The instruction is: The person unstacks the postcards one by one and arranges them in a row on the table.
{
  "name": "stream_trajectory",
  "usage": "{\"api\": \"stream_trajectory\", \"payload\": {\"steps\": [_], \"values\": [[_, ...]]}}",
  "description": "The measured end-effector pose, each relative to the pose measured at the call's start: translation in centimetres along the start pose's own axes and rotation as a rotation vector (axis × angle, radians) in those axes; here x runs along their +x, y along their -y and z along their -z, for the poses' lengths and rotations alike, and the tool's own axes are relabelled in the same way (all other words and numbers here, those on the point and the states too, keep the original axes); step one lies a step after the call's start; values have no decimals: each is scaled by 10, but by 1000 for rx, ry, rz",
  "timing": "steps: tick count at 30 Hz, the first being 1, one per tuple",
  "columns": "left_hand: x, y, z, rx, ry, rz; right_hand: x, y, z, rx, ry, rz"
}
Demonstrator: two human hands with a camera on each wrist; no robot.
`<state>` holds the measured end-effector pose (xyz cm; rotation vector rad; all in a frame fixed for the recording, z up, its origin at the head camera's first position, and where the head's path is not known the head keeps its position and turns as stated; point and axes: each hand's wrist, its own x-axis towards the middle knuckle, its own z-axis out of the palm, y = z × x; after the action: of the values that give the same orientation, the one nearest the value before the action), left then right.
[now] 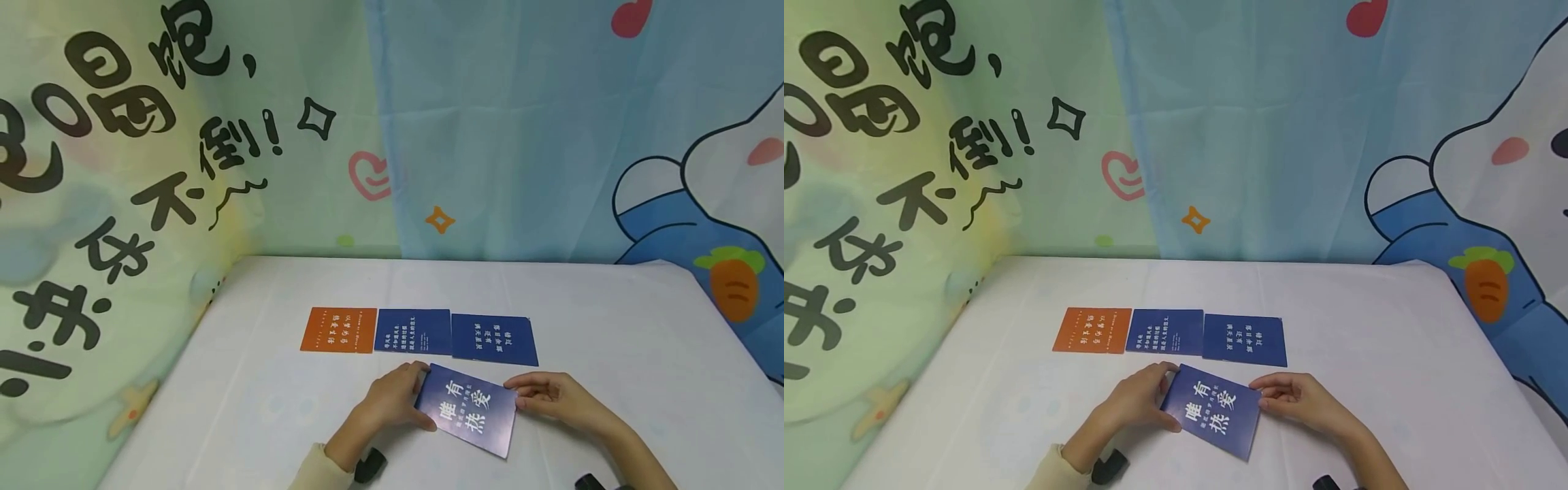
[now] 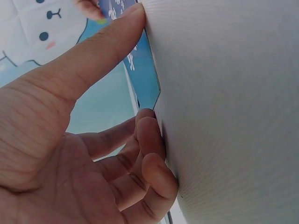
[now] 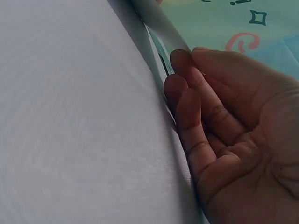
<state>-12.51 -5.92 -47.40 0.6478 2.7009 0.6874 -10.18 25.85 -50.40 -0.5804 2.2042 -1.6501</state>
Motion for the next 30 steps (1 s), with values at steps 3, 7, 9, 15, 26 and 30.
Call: {"api": "stream_trajectory", "payload": {"steps": [3,7,9,15,26,30], "values": [[1,0,-1,0,-4,1,0,0,0,11,-6,-18],[3,1,-3,21,-22,-4,-1,-1,0,48,-1,-37],[3,1,-3,42,-35,-11,-2,-2,1,81,8,-45],[4,-1,-3,103,-76,-37,-4,-4,4,212,44,-33],[7,-6,-3,58,-135,-57,-5,-5,11,250,-24,-49],[10,-10,-2,46,-158,-72,-7,-2,16,211,-106,-119]]}}
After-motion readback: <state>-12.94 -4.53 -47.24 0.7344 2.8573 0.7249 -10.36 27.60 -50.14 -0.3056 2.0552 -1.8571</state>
